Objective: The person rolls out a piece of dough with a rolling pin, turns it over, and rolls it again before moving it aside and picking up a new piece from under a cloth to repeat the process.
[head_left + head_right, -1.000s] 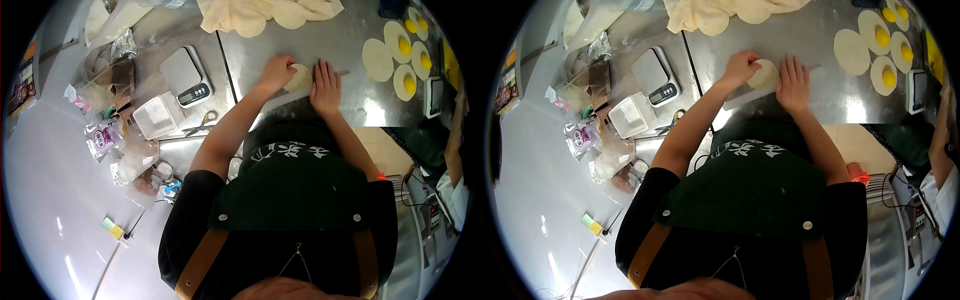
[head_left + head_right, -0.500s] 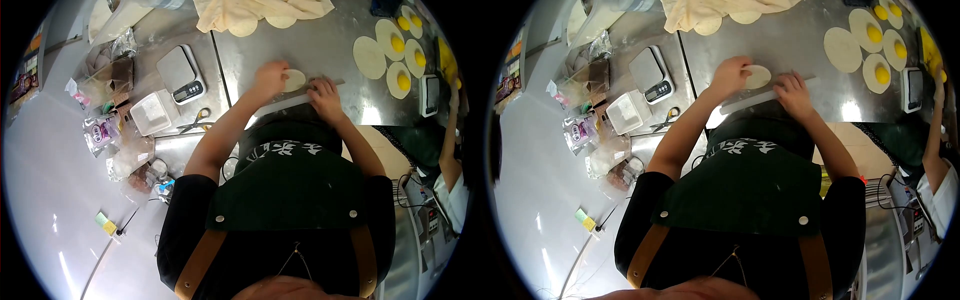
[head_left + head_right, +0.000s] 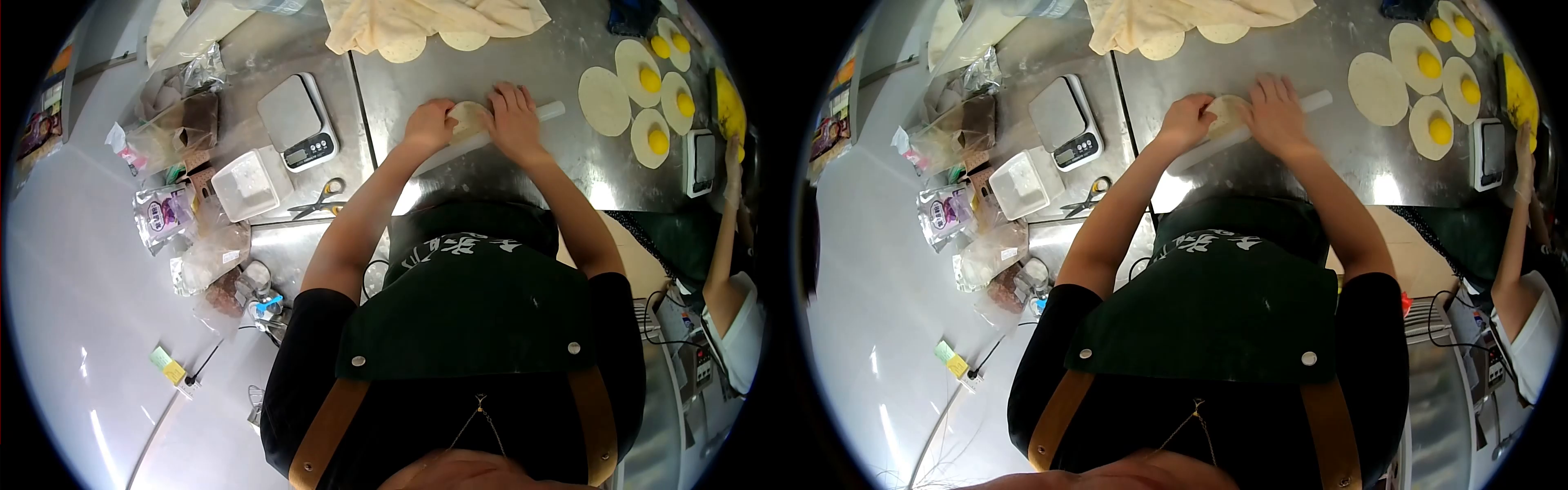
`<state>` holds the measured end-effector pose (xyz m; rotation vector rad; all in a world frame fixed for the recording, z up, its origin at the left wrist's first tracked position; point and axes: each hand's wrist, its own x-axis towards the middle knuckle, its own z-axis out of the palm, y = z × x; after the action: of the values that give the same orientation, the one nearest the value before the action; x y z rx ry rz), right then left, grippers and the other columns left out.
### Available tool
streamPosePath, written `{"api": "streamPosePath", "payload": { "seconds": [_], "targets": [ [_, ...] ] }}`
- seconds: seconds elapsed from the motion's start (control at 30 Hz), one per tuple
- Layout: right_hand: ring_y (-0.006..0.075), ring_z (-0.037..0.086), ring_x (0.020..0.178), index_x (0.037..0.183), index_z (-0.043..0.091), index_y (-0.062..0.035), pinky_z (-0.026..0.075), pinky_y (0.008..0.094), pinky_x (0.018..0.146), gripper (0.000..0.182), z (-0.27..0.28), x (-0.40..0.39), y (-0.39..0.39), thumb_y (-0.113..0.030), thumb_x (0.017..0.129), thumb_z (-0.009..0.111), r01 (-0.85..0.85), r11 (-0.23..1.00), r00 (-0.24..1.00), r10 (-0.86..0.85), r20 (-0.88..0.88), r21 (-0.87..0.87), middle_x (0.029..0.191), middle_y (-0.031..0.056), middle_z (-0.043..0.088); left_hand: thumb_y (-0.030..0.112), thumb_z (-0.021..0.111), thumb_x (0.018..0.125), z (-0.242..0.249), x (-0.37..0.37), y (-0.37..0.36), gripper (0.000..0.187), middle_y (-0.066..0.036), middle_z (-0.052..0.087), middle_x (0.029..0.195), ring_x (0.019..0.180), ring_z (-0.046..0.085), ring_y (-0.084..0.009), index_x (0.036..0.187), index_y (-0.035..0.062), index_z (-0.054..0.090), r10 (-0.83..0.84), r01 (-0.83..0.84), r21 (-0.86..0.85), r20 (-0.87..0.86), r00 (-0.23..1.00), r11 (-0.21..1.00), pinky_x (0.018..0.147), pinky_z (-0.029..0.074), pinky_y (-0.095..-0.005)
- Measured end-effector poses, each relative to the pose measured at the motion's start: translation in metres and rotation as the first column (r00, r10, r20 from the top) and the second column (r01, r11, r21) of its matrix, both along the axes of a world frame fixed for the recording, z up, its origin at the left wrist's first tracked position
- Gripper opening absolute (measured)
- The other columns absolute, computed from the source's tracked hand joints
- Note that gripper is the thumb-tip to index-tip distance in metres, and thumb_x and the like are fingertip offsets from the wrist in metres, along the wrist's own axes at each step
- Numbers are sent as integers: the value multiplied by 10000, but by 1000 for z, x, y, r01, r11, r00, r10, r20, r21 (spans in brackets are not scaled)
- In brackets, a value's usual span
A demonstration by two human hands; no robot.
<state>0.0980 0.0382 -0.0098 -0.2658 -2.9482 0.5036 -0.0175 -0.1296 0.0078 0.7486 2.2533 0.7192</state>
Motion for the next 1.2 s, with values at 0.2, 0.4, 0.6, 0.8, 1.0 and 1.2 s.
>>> {"api": "streamPosePath", "payload": {
  "seconds": [0.2,0.4,0.6,0.8,1.0,1.2],
  "targets": [
    [326,391,1349,1284,521,-37,259,532,1114,452,-9,19,-18,-248,886,555,165,983,986,-162,-42,79,1441,171,438,140,668,844,-8,-5,-1,287,-149,705,968,857,678,-264,1105,21,663,90,-100,77,131,987,992,783,521,-343],
    [341,369,1366,1332,486,-35,252,549,1110,489,-8,1,-22,-214,879,532,237,969,971,-238,5,63,1460,185,417,128,669,858,-21,-15,3,305,-115,706,945,831,654,-193,1133,-4,657,138,-196,183,288,948,963,761,518,-311],
    [348,383,1357,1373,467,-53,257,548,1111,533,-12,-2,-21,-267,893,556,248,960,967,-252,20,129,1482,167,400,155,676,826,-9,-22,17,303,-121,709,916,848,669,-229,1109,45,676,1,-18,96,176,984,995,768,517,-326],
    [354,388,1341,1328,485,-22,270,541,1108,539,-14,12,-25,-283,867,583,200,979,975,-195,-108,39,1472,172,397,150,664,794,3,-16,30,222,-136,695,904,863,653,-335,996,59,673,-164,161,-97,-29,986,982,749,506,-410],
    [313,429,1297,1159,581,-91,285,506,1122,473,3,90,4,-198,726,737,-143,988,990,143,-1,-56,1385,129,474,153,672,795,33,9,21,215,-155,678,919,882,637,-363,976,45,636,-166,172,39,-118,979,984,752,499,-431],
    [284,487,1197,1015,613,-123,312,495,1109,388,15,69,21,-141,664,777,-226,968,973,230,18,-109,1221,87,539,151,662,796,17,-4,-3,211,-179,661,949,908,628,-364,969,33,634,-38,43,-205,29,999,978,785,493,-432]
  ]
}}
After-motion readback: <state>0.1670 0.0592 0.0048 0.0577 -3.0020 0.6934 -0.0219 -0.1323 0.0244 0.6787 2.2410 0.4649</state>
